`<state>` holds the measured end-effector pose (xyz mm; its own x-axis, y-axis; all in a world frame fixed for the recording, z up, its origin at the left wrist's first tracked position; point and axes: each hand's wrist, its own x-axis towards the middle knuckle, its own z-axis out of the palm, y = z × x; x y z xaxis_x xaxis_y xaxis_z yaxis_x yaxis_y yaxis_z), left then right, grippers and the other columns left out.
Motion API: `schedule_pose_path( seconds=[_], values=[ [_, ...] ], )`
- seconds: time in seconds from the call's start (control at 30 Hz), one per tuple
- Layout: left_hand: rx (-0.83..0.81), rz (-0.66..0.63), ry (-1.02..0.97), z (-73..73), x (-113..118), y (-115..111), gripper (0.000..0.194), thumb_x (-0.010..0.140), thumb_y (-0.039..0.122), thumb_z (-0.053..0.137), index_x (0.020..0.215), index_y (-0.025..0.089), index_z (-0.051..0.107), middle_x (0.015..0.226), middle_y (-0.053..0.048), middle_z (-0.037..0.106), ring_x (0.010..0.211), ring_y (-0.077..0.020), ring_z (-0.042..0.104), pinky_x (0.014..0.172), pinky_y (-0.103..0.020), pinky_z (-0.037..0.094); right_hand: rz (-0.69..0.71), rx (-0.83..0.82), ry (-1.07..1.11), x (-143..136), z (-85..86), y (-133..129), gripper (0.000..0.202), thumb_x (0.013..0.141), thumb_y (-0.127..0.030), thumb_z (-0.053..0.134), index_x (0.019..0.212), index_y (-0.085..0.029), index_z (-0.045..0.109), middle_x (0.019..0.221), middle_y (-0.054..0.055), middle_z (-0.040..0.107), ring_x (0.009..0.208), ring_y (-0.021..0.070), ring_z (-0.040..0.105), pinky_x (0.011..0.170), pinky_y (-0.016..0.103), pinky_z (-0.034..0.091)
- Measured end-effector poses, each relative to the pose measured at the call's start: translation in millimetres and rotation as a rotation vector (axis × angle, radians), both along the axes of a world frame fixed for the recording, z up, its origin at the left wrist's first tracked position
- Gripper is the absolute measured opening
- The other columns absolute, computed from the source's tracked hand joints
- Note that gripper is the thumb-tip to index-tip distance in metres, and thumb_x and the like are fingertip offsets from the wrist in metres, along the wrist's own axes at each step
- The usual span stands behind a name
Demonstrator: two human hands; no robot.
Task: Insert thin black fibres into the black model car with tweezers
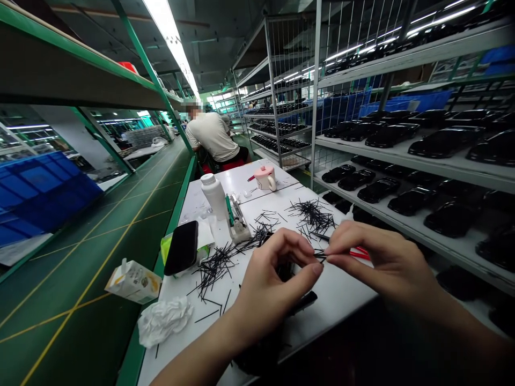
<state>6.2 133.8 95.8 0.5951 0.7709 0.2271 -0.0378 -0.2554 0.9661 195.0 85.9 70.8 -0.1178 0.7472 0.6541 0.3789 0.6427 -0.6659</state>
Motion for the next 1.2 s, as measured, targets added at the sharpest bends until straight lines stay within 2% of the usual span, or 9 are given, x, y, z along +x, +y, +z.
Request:
schedule_pose_path(
  seconds=[0.17,0.33,0.43,0.5,0.6,0.7,0.87,1.1,1.2],
  values=[
    [-0.184,-0.127,-0.020,-3.5,1.6,-0.1,0.018,0.083,0.022,0.071,0.096,0.019,0.058,0.088,-0.002,0.067,0.083,-0.0115,0.064,0.074,-0.021,0.049,0.007,0.050,-0.045,0.7,-3.7,-2.2,0.012,0.089,-0.013,0.064,0.091,-0.024,0.065,0.083,0.001,0.064,0.077,0.0142,0.062,0.069,0.027,0.050],
    [-0.052,-0.044,0.020,-5.1,4.2,-1.0,0.010,0.083,0.019,0.070,0.089,0.018,0.061,0.083,0.000,0.066,0.077,-0.0100,0.064,0.071,-0.019,0.049,-0.106,-0.010,-0.081,8.9,-15.3,-0.7,0.014,0.094,-0.019,0.058,0.103,-0.027,0.066,0.090,0.002,0.066,0.082,0.0149,0.064,0.072,0.027,0.051],
    [-0.044,-0.034,0.021,-7.6,4.1,3.5,0.012,0.083,0.018,0.070,0.092,0.018,0.063,0.085,0.000,0.067,0.079,-0.0096,0.064,0.072,-0.018,0.050,-0.354,-0.204,-0.256,35.3,-42.7,8.1,0.019,0.095,-0.032,0.053,0.108,-0.024,0.064,0.099,0.006,0.069,0.087,0.0202,0.066,0.073,0.032,0.053],
    [-0.071,-0.028,0.015,-11.0,4.0,8.5,0.013,0.082,0.018,0.071,0.093,0.018,0.064,0.085,0.000,0.067,0.079,-0.0093,0.064,0.071,-0.018,0.050,-0.490,-0.350,-0.488,60.1,-69.9,15.4,0.026,0.094,-0.036,0.049,0.110,-0.021,0.064,0.109,0.011,0.070,0.099,0.0283,0.065,0.083,0.042,0.053],
    [-0.125,-0.037,0.002,-16.9,5.0,16.5,0.014,0.081,0.021,0.072,0.092,0.018,0.063,0.083,0.000,0.066,0.078,-0.0092,0.062,0.070,-0.018,0.050,-0.430,-0.500,-0.657,93.5,-108.0,22.6,0.034,0.093,-0.039,0.046,0.114,-0.020,0.064,0.116,0.012,0.069,0.104,0.0300,0.065,0.089,0.044,0.052],
    [-0.170,-0.046,0.003,-20.8,6.8,22.1,0.017,0.080,0.023,0.074,0.091,0.017,0.063,0.083,0.000,0.065,0.077,-0.0091,0.061,0.071,-0.019,0.049,-0.391,-0.521,-0.670,111.9,-125.4,21.7,0.039,0.090,-0.042,0.048,0.120,-0.021,0.062,0.120,0.012,0.068,0.107,0.0289,0.065,0.092,0.042,0.052],
    [-0.193,-0.038,0.035,-22.0,7.9,23.0,0.018,0.079,0.024,0.074,0.089,0.016,0.061,0.082,-0.001,0.064,0.073,-0.0083,0.059,0.068,-0.020,0.048,-0.422,-0.591,-0.603,125.0,-120.0,6.8,0.040,0.087,-0.043,0.050,0.121,-0.023,0.056,0.111,0.011,0.070,0.096,0.0290,0.068,0.081,0.040,0.055],
    [-0.096,-0.006,0.034,-20.5,7.4,19.3,0.013,0.083,0.024,0.069,0.090,0.017,0.060,0.084,-0.001,0.064,0.080,-0.0101,0.061,0.072,-0.021,0.048,-0.671,-0.526,-0.490,141.2,-108.8,-31.7,0.061,0.084,-0.055,0.052,0.139,-0.031,0.044,0.113,0.010,0.070,0.098,0.0358,0.070,0.074,0.046,0.059],
    [-0.081,-0.007,0.043,-18.3,7.0,17.5,0.012,0.083,0.022,0.068,0.086,0.017,0.058,0.080,0.001,0.062,0.077,-0.0095,0.061,0.069,-0.020,0.047,-0.607,-0.463,-0.412,129.7,-98.9,-50.4,0.061,0.083,-0.055,0.057,0.139,-0.033,0.045,0.125,0.009,0.066,0.107,0.0351,0.067,0.073,0.041,0.062]
  ],
)
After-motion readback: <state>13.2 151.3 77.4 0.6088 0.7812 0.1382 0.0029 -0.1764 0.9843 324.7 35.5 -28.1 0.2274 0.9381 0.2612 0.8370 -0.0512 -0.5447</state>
